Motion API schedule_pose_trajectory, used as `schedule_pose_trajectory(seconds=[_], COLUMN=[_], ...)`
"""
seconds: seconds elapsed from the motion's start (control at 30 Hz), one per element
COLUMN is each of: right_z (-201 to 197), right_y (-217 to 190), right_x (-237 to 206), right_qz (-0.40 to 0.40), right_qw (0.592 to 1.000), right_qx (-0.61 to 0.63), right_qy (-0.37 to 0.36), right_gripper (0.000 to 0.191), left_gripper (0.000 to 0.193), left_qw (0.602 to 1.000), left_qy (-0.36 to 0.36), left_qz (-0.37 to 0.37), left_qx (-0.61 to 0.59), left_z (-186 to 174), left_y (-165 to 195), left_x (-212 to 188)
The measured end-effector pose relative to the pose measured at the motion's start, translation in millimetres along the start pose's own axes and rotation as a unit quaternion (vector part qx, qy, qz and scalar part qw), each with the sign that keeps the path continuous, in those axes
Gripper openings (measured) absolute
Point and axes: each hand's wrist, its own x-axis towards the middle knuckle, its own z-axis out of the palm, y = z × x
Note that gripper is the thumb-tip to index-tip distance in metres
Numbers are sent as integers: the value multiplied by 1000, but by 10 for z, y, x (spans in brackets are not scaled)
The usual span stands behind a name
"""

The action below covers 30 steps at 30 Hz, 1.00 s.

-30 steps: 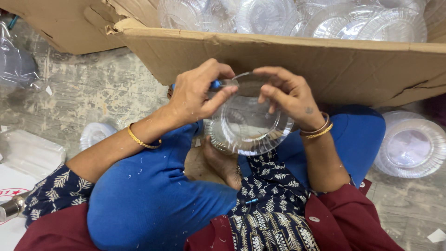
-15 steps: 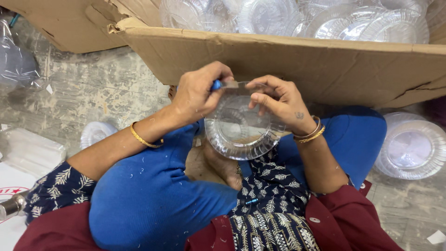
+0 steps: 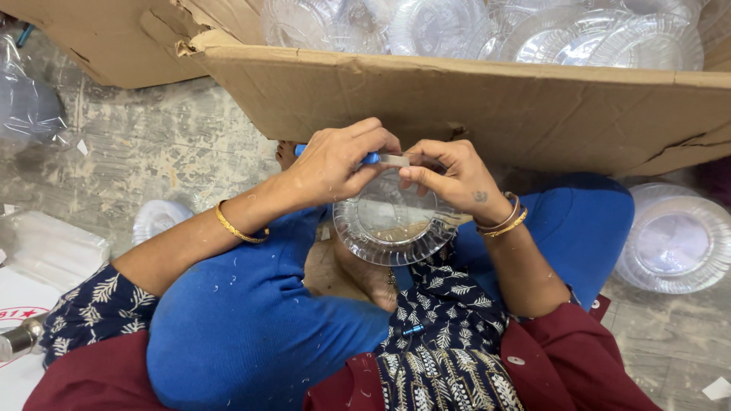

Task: The person sits on the floor and uses a utility knife to trim the edges of clear plastic plates. They hold each plate with one hand and carefully cut around the rim with the other, then place the trimmed plate aside.

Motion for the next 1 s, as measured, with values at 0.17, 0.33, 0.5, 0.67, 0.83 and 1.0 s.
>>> schedule_pose_trajectory(seconds=[0.17,0.33,0.5,0.67,0.83,1.0], right_z=[-25,-60,-60,-44,-57,-38], right_y=[-11,-10,-6,-21,-28,-13], right_x=[0,-12,-9,-6,-2,-1], right_qz=[22,26,22,15,44,53], right_qw=[997,992,987,987,990,987], right_qx=[69,112,139,134,87,102], right_qy=[21,42,74,86,99,109], right_gripper=[12,14,14,12,12,16], left_gripper=[27,25,21,25,25,23], left_qw=[997,994,993,993,993,993], left_qy=[45,78,99,97,85,81], left_qz=[-8,-11,-12,-15,-35,-48], left_qx=[-55,-72,-67,-64,-79,-72], left_z=[-26,-47,-61,-56,-36,-22], left_y=[-1,28,38,23,2,-6], left_x=[-7,-10,-6,-6,1,-3])
